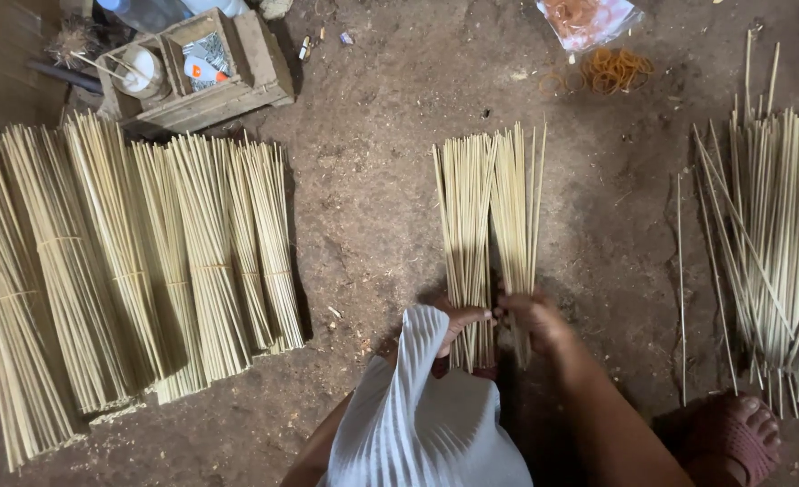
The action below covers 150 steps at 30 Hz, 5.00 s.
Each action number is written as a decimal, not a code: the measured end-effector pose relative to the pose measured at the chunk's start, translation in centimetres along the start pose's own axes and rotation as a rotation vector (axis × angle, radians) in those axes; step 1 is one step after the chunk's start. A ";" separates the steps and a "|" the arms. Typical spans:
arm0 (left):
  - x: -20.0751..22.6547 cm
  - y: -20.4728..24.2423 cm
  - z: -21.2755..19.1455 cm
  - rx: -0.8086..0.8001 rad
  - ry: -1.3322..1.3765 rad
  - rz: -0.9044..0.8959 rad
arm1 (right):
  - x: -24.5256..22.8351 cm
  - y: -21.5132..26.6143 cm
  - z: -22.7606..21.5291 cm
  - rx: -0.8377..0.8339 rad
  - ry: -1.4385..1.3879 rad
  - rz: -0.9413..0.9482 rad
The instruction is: The person is sorting and bundling thin bamboo sticks by gathering them into handfuls and tapping them on the floor to align the ends.
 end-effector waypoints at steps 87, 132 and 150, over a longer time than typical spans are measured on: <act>-3.1 0.0 -2.5 0.263 0.105 0.056 | -1.0 1.8 1.6 0.097 0.541 -0.058; 9.3 9.1 7.8 -0.067 -0.088 0.064 | -2.4 3.3 -2.4 0.134 -0.037 0.038; 2.0 1.0 4.5 -0.007 0.065 0.143 | -0.6 -1.5 -2.9 0.083 0.040 0.067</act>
Point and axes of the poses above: each hand's wrist, its own y-axis away from the middle knuckle, its own z-axis out of the palm, x = y × z, the point moved 4 cm from there along -y, towards the middle knuckle, and after that the axes turned 2 degrees about y, right-handed, at the moved point
